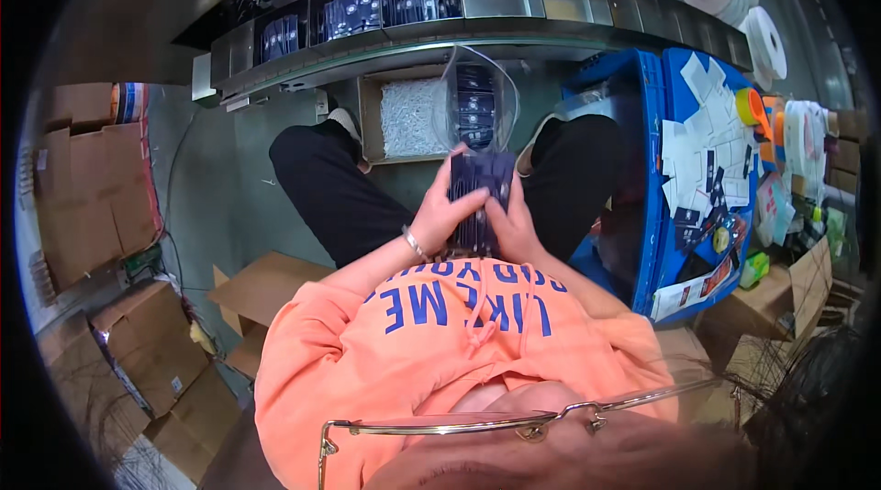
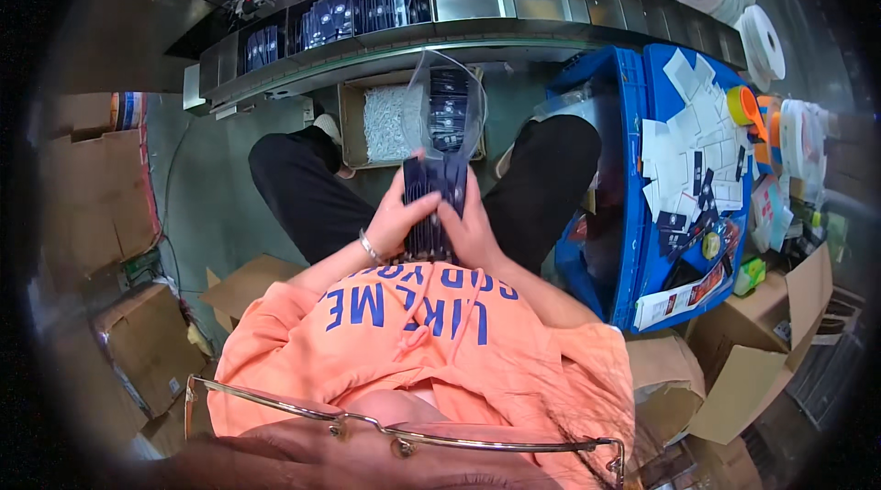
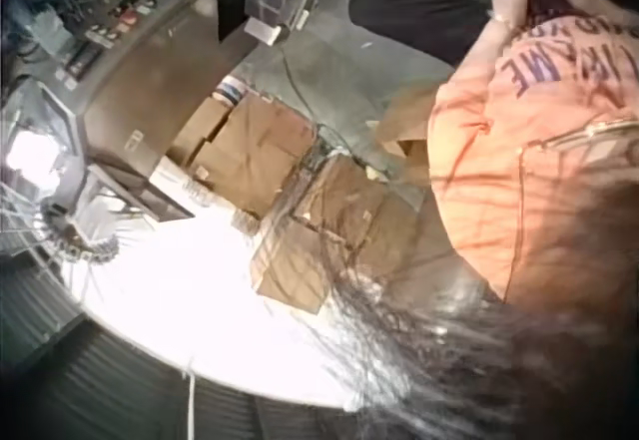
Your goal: The person collects packets from the conveyor line and crates, loads them into a clear plastic bag, and seals the bag by hand.
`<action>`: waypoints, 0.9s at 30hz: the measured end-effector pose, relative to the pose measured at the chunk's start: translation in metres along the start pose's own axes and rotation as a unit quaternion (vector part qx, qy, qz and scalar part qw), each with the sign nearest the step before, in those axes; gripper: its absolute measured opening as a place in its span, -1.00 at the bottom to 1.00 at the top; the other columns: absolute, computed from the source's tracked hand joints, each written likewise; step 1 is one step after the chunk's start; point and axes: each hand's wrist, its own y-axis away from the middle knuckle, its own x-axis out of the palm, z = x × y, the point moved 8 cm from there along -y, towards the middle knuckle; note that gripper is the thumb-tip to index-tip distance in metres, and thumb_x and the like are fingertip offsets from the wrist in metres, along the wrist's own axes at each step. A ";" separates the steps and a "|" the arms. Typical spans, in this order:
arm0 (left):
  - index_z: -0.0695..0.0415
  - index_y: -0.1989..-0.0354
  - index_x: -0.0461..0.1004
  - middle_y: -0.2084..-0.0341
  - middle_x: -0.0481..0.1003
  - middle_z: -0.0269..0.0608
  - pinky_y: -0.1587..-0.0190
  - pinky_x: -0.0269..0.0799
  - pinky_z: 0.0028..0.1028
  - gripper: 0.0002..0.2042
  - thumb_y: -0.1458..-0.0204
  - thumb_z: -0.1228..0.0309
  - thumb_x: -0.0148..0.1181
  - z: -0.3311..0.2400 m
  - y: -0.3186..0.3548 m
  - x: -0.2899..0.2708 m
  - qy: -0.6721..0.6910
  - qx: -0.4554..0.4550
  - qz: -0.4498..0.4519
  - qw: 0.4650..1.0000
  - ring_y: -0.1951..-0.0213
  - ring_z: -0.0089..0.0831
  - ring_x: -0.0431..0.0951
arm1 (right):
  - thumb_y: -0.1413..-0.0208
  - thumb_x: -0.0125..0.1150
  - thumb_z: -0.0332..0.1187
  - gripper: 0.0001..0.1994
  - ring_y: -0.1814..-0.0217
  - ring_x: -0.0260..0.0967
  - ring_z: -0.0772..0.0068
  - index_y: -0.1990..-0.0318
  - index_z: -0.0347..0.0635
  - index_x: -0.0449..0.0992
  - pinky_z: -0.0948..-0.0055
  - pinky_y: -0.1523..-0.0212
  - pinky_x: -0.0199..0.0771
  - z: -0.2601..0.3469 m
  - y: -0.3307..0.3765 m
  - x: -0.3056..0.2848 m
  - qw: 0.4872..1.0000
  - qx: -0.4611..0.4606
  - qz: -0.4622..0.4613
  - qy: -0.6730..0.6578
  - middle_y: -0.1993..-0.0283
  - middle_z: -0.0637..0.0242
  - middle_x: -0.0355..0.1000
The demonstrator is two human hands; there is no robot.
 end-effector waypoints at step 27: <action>0.28 0.06 0.30 0.13 0.42 -0.02 0.08 0.40 -0.06 -0.51 -0.09 0.04 -0.01 0.192 -0.205 -0.070 0.466 -0.169 -0.295 0.817 0.16 -0.10 0.48 | 0.01 0.13 -0.17 -0.33 -0.30 0.00 0.04 -0.25 -0.16 0.05 0.12 -0.25 0.02 -0.152 -0.258 0.001 0.729 0.101 0.319 0.597 -0.31 0.12 0.00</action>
